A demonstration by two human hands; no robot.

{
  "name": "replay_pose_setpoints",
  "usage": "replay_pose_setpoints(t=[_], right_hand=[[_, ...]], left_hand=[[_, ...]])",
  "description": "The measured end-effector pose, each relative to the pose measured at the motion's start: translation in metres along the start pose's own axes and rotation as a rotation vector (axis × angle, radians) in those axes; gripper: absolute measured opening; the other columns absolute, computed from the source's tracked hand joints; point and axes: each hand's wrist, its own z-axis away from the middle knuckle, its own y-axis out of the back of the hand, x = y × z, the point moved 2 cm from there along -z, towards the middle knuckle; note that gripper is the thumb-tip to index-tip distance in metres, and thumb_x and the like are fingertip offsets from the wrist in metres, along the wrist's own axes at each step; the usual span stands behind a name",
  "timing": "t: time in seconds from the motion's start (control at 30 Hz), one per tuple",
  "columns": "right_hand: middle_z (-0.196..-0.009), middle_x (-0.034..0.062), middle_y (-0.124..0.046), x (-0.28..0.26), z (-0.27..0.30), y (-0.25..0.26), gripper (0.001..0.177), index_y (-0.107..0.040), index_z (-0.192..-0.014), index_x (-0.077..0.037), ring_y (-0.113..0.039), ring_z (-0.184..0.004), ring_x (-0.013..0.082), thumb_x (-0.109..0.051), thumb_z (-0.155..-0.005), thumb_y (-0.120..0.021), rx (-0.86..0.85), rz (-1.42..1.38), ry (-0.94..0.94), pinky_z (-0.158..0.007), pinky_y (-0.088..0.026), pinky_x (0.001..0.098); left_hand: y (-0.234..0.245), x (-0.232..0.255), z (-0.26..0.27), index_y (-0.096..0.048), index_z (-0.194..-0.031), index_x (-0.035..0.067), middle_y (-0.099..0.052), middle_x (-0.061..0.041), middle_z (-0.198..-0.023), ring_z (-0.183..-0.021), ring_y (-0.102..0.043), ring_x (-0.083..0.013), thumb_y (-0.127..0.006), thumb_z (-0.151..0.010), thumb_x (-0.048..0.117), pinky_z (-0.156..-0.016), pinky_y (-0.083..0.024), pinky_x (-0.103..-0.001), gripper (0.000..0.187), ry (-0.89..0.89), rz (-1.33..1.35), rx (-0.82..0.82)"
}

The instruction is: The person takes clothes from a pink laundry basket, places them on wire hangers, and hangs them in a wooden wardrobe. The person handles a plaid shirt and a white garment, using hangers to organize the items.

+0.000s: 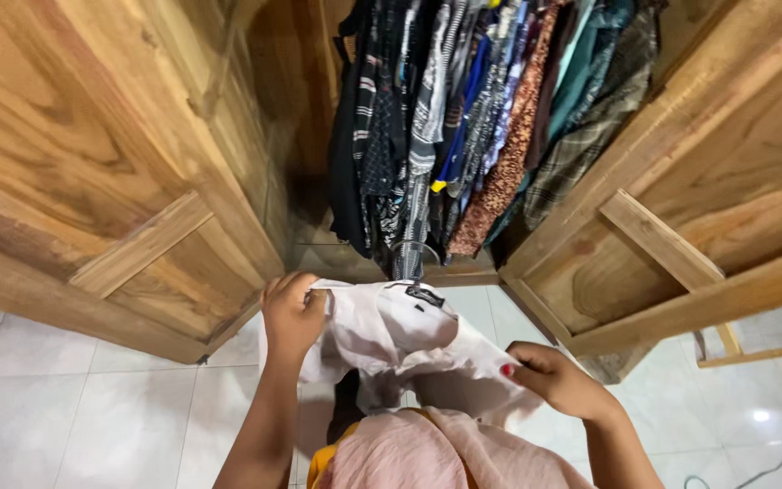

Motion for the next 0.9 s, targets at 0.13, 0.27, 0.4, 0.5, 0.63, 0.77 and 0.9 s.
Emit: replay_pose_setpoints(t=[0.13, 0.27, 0.4, 0.5, 0.63, 0.77, 0.9], right_hand=[[-0.082, -0.0048, -0.059, -0.013, -0.050, -0.018, 0.009, -0.067, -0.098, -0.002, -0.050, -0.078, 0.0051, -0.009, -0.095, -0.063, -0.212, -0.097, -0.017, -0.067, -0.042, 0.0249], [-0.074, -0.0052, -0.054, -0.023, -0.108, -0.029, 0.006, -0.067, -0.094, 0.000, -0.041, -0.065, 0.0050, -0.004, -0.093, -0.062, -0.092, -0.247, -0.005, -0.055, -0.032, 0.0247], [-0.075, -0.0074, -0.052, -0.041, -0.182, -0.047, 0.008, -0.062, -0.087, -0.004, -0.042, -0.066, 0.0022, -0.006, -0.095, -0.063, 0.112, -0.187, 0.086, -0.056, -0.034, 0.0240], [-0.073, -0.0084, -0.044, -0.076, -0.249, -0.059, 0.020, -0.059, -0.082, -0.006, -0.038, -0.066, 0.0023, -0.011, -0.100, -0.066, 0.295, -0.077, 0.151, -0.056, -0.032, 0.0243], [-0.067, -0.0067, -0.046, -0.137, -0.351, -0.078, 0.021, -0.063, -0.080, -0.005, -0.038, -0.063, 0.0054, -0.015, -0.099, -0.064, 0.535, -0.033, 0.134, -0.055, -0.031, 0.0265], [-0.082, -0.0045, -0.057, -0.221, -0.461, -0.080, 0.012, -0.064, -0.090, -0.004, -0.052, -0.078, 0.0058, -0.011, -0.099, -0.060, 0.559, -0.047, 0.535, -0.070, -0.043, 0.0248], [-0.080, -0.0026, -0.050, -0.289, -0.579, -0.081, 0.014, -0.060, -0.088, -0.005, -0.045, -0.078, 0.0084, -0.010, -0.101, -0.058, 0.599, -0.079, 0.622, -0.069, -0.041, 0.0272]], left_hand=[[0.004, -0.036, -0.007, -0.071, -0.096, 0.004, -0.071, -0.011, -0.104, -0.102, -0.064, -0.0321, -0.068, -0.081, 0.007, -0.091, -0.051, -0.042, 0.016, 0.137, 0.187, 0.017], [0.004, -0.077, -0.038, -0.072, -0.106, 0.005, -0.066, -0.016, -0.124, -0.118, -0.061, -0.0359, -0.077, -0.081, 0.011, -0.100, -0.049, -0.044, 0.026, 0.151, 0.061, 0.137], [0.012, -0.126, -0.092, -0.064, -0.128, 0.002, -0.056, -0.025, -0.137, -0.126, -0.055, -0.0424, -0.082, -0.079, 0.017, -0.103, -0.046, -0.046, 0.054, 0.155, -0.074, 0.152], [0.017, -0.153, -0.139, -0.060, -0.138, 0.004, -0.053, -0.025, -0.144, -0.134, -0.051, -0.0442, -0.081, -0.082, 0.019, -0.112, -0.043, -0.048, 0.062, 0.105, -0.061, 0.150], [0.040, -0.188, -0.170, -0.050, -0.149, 0.004, -0.034, -0.034, -0.155, -0.143, -0.036, -0.0509, -0.080, -0.082, 0.024, -0.115, -0.033, -0.056, 0.075, 0.159, -0.130, 0.051], [0.067, -0.211, -0.203, -0.043, -0.155, 0.004, -0.020, -0.038, -0.163, -0.151, -0.023, -0.0537, -0.079, -0.084, 0.027, -0.121, -0.023, -0.060, 0.083, 0.145, -0.191, 0.122], [0.070, -0.228, -0.213, -0.037, -0.159, 0.005, -0.017, -0.037, -0.165, -0.153, -0.021, -0.0547, -0.076, -0.087, 0.026, -0.121, -0.024, -0.060, 0.085, 0.170, -0.075, 0.171]])
